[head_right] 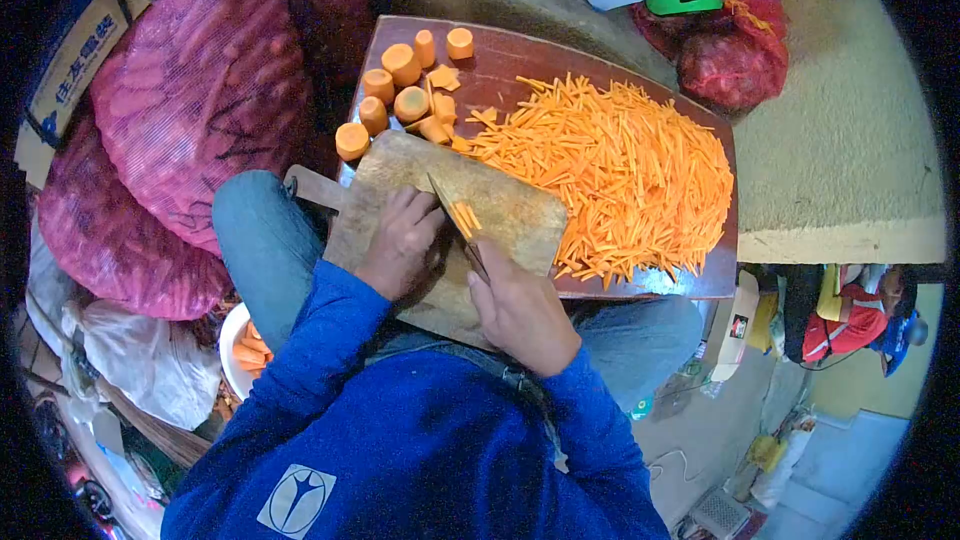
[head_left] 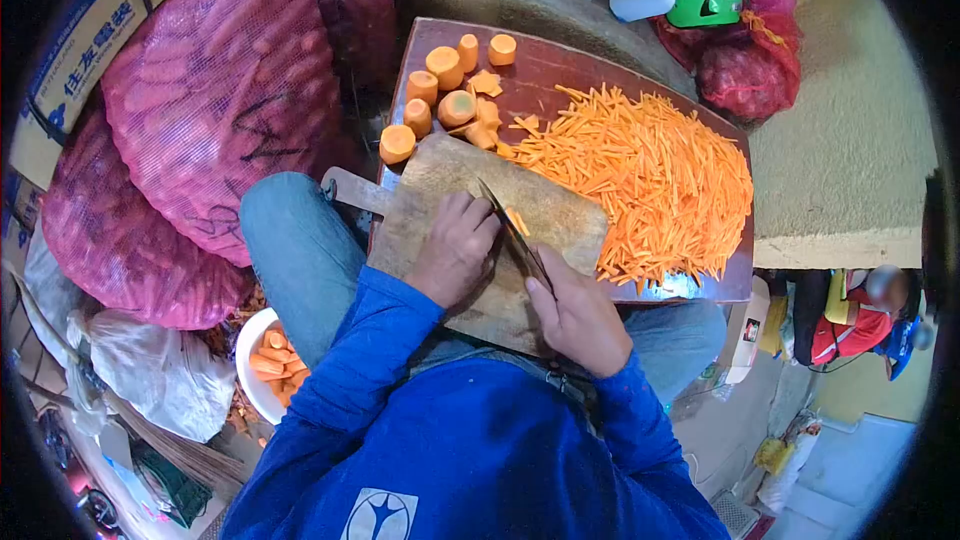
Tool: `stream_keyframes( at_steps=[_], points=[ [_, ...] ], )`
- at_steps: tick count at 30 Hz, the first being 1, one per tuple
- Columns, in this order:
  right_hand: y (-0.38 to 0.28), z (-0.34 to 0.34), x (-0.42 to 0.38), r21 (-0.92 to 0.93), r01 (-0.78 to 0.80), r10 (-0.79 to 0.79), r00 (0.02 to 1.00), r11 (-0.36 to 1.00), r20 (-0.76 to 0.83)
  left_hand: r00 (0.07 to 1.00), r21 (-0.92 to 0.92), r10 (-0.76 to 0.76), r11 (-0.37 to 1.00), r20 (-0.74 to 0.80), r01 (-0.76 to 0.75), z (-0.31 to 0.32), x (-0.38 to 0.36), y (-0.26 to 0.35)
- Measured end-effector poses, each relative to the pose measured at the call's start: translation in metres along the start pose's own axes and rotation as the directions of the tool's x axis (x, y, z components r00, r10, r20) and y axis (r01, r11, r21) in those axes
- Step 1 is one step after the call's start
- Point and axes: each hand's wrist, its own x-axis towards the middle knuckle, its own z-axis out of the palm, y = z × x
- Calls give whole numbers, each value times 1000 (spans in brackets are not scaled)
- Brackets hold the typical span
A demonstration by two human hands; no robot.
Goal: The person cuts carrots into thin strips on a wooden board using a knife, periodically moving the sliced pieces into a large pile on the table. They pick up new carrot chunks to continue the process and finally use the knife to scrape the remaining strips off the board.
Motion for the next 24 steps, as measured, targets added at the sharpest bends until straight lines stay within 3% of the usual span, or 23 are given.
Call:
stream_keyframes(
  at_steps=[16,19,22,24],
  points=[
    [2,2,16,-48,62,-64,997,997,-47,999,10,-35,999,-36,36,3,1,-4],
    [-4,-2,5,35,34,-34,999,999,-19,998,7,-39,999,-48,40,2,0,-3],
    [3,8,11,-16,10,-10,999,1000,-35,999,-5,-43,999,-29,43,2,0,-6],
    [2,9,17,-54,70,-74,995,996,-73,998,-11,-25,1000,-54,25,3,0,-5]
  ],
)
